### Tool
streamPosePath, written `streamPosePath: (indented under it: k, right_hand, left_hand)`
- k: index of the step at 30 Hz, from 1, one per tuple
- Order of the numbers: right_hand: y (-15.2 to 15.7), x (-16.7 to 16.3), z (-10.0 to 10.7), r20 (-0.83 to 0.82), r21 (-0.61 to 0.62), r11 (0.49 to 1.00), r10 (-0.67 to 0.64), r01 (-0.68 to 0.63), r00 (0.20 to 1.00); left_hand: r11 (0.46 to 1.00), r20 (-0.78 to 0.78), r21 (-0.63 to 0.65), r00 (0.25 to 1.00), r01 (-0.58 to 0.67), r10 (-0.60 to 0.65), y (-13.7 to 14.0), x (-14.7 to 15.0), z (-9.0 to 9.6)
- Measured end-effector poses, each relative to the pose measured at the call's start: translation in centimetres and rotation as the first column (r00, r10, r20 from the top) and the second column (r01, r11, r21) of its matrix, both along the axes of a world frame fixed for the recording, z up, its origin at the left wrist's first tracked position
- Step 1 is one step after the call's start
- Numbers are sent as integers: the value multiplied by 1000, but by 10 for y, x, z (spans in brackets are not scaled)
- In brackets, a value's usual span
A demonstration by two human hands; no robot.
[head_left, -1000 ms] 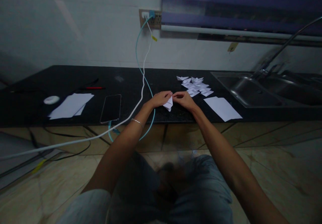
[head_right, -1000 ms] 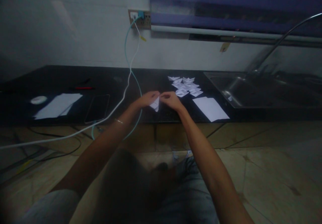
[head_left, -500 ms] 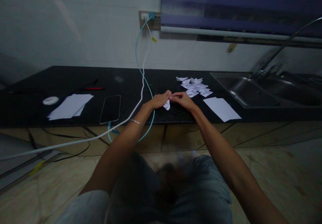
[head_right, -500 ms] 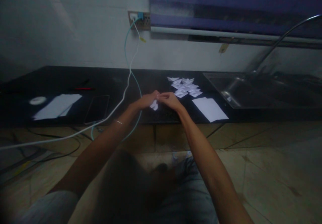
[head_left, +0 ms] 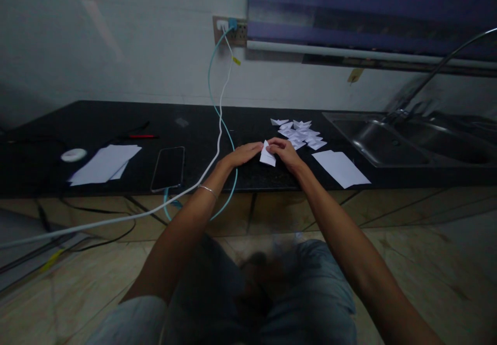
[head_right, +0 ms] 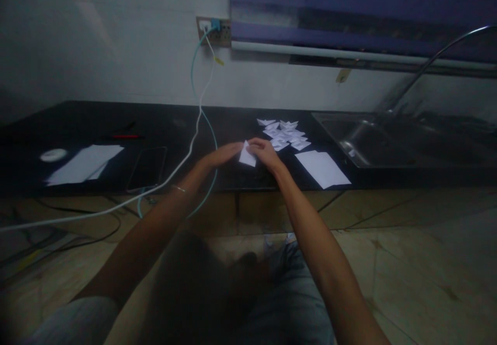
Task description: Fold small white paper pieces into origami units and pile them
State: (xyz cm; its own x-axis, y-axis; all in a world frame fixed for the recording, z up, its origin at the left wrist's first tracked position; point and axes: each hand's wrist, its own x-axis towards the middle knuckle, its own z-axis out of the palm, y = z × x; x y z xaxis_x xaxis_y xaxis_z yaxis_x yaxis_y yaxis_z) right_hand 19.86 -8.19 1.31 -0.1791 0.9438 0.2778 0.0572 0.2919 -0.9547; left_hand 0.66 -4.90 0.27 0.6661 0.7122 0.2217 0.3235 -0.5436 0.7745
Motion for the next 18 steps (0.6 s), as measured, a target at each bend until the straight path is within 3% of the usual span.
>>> streamPosePath:
  k: [7, 13, 18]
  right_hand:
    - [1, 2, 0, -5, 42, 999, 33, -33, 999]
    - [0, 2, -2, 42, 0, 998, 61, -61, 997]
    - [-2, 0, -1, 63, 27, 998, 59, -61, 996]
  left_hand:
    - [999, 115, 19, 993, 36, -38, -5, 4, 9]
    - [994, 109, -94, 993, 51, -40, -11, 3, 11]
    - [995, 153, -88, 987, 54, -40, -8, 1, 8]
